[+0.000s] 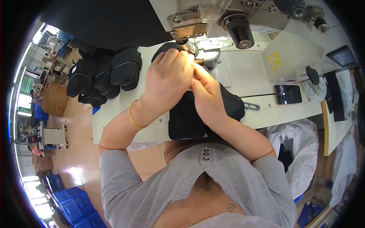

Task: Stitching black fabric components of a shoe using an industrial sewing machine.

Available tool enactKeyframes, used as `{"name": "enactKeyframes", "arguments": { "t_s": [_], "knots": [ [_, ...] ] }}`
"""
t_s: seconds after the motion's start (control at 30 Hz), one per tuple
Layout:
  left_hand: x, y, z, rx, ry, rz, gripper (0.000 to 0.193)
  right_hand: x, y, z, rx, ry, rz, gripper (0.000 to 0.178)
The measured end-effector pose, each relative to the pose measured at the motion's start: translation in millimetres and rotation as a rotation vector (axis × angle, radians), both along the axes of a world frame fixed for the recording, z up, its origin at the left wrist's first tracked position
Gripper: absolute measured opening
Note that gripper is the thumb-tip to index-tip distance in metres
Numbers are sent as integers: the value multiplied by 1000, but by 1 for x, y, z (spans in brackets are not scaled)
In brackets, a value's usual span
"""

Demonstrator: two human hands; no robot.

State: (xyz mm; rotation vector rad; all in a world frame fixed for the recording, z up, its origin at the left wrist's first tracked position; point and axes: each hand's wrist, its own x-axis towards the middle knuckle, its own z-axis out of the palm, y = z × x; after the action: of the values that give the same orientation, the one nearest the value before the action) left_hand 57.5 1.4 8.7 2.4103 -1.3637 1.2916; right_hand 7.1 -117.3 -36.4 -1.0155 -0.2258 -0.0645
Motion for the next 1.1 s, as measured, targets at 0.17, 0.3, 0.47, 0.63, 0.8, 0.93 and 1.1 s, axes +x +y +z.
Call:
{"name": "enactKeyframes", "arguments": {
  "t_s": [0.17,0.3,0.47,0.63,0.8,0.93,1.1],
  "knots": [
    [0,-3,2,-4,60,70,13,-1,-3,-5,-83,-14,-10,36],
    [-5,-6,12,-36,212,104,13,-3,-5,-8,-97,-7,-5,34],
    [-6,-7,13,-112,347,93,12,2,-6,-10,-243,-106,-77,27],
    [-10,-6,15,-134,438,104,8,2,-17,-6,-564,0,39,13],
    [-13,-7,17,-176,447,72,9,-3,-14,-8,-361,-6,7,14],
    [-20,-5,19,-178,526,108,15,-8,-20,0,-441,-17,3,15],
    [-31,-2,9,-230,475,28,19,-8,-26,5,-331,-8,-41,16]
  ]
}}
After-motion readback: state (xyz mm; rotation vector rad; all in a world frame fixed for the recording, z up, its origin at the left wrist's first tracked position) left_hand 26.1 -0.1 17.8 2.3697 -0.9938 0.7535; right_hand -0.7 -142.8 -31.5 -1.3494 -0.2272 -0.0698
